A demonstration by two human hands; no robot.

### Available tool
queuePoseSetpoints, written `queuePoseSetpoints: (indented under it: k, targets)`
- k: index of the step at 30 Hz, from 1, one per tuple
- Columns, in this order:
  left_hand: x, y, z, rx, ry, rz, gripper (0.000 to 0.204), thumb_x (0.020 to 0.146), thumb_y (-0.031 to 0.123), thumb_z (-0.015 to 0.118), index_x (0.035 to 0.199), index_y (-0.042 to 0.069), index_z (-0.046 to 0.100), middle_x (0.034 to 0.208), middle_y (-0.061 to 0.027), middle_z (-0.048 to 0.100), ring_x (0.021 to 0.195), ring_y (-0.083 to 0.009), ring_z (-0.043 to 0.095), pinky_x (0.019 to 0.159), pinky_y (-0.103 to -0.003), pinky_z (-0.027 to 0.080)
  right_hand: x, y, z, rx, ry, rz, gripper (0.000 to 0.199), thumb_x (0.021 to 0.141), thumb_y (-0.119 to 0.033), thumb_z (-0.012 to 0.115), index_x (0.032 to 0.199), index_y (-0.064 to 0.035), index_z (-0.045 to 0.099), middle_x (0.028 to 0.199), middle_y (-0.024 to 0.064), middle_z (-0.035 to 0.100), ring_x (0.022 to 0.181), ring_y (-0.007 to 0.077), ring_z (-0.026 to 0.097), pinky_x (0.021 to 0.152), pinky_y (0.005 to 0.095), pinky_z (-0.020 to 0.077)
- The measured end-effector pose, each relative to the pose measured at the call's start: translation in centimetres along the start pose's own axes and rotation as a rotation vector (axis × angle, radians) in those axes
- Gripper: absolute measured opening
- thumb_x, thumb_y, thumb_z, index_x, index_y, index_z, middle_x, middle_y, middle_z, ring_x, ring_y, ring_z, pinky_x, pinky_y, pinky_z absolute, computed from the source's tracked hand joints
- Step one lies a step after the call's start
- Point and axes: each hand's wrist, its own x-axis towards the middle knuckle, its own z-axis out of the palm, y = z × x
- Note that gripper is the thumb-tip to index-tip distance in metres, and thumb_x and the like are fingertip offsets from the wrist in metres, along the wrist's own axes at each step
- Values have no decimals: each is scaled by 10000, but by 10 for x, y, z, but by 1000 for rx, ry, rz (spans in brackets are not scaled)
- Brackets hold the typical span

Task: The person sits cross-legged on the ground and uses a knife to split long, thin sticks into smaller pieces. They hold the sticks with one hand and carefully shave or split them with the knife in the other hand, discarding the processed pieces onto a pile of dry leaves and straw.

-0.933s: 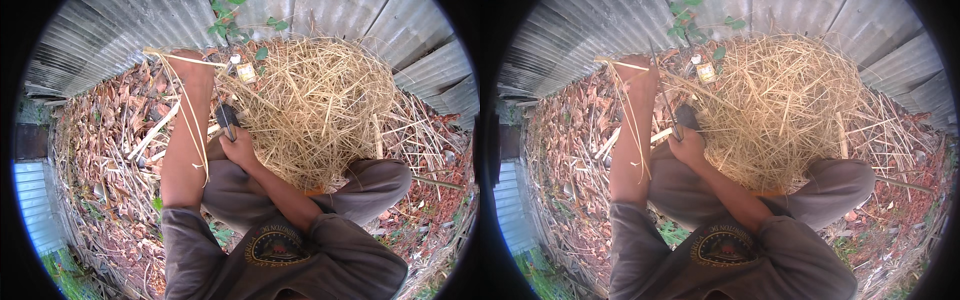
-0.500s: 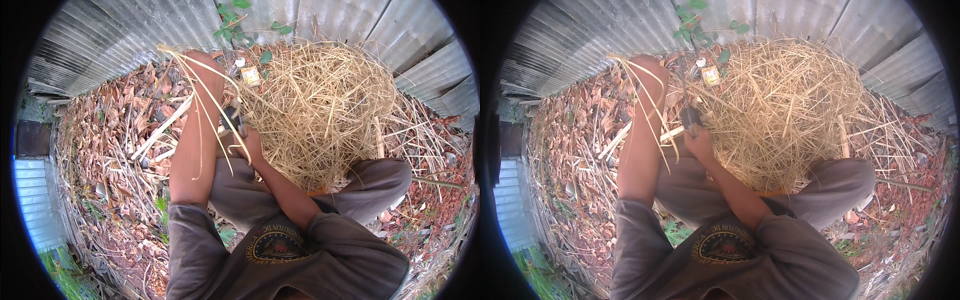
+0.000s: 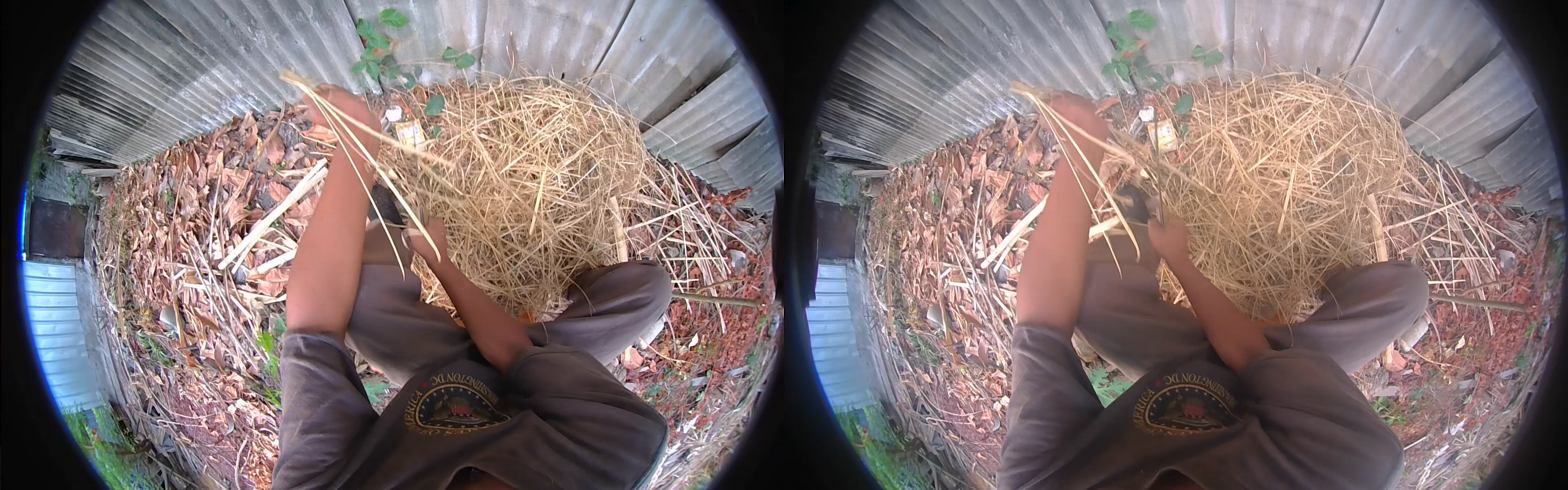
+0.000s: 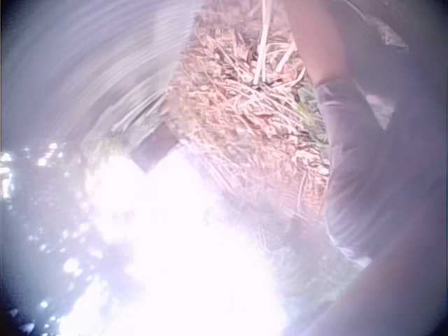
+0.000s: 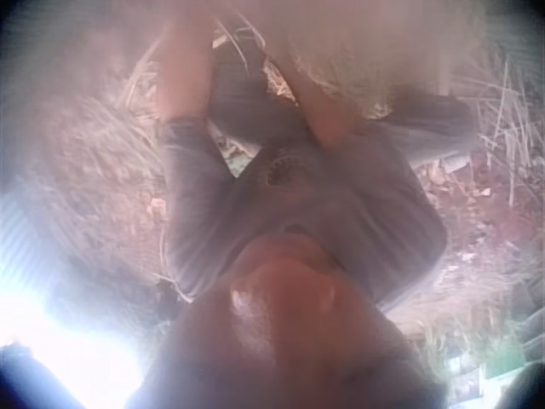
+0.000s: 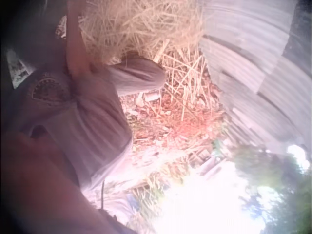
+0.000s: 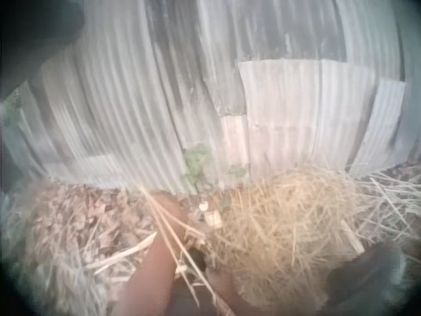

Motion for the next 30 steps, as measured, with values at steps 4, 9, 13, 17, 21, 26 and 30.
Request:
queuePoseSetpoints:
  k: [4, 9, 13, 17, 21, 26, 30]
  targets:
    - [-34, 8, -4, -518, -130, -323, 460, 976, 334, 410, 940, -79, 608, 772, -170, 631, 677, -298, 616, 570, -346, 476, -11, -79, -11, 25, -47, -39, 198, 785, -196, 555, 794, -10, 622, 641, 190, 598, 606, 343, 596, 578, 423, 455]
    - [-30, 94, -62, -588, 41, -217, 443, 955, 321, 462, 853, -90, 590, 685, -164, 588, 597, -257, 526, 548, -354, 411, -11, 11, -35, -84, 70, 229, 233, 825, -206, 625, 753, 16, 616, 566, 99, 552, 497, 176, 532, 473, 335, 419]
    - [-19, 68, -51, 714, -425, 449, 372, 936, 382, 486, 1160, 101, 584, 1084, -80, 576, 986, -209, 549, 757, -373, 477, 1, -15, -35, 91, 50, 182, 248, 823, -222, 627, 771, 20, 608, 581, 100, 583, 490, 194, 539, 468, 347, 432]
    - [-9, -6, -4, 389, -123, 457, 339, 942, 298, 495, 1042, -9, 601, 884, -149, 606, 765, -277, 592, 644, -382, 493, -17, -73, -21, -45, -49, 54, 282, 793, -213, 559, 955, 9, 624, 662, 202, 593, 631, 321, 611, 602, 431, 450]
    - [-13, 96, -68, 984, -625, 735, 386, 938, 352, 476, 1192, 82, 584, 1138, -114, 588, 955, -244, 608, 757, -368, 501, -19, 42, -46, 25, 139, 222, 264, 776, -200, 639, 718, 49, 574, 567, 171, 558, 487, 250, 532, 484, 400, 415]
    - [47, 20, -82, 1269, -987, 578, 416, 942, 341, 465, 1304, 149, 533, 1227, -75, 564, 1069, -223, 563, 807, -339, 493, -15, -79, -19, 162, -71, 61, 221, 763, -149, 611, 631, 17, 549, 532, 126, 516, 490, 201, 526, 484, 387, 403]
    - [0, 43, -52, 1332, -692, 943, 315, 933, 280, 470, 1217, 159, 530, 1123, -37, 552, 1028, -188, 535, 784, -313, 479, -16, -16, -29, -52, 86, -160, 285, 785, -167, 600, 595, 16, 492, 525, 105, 509, 504, 190, 536, 513, 365, 428]
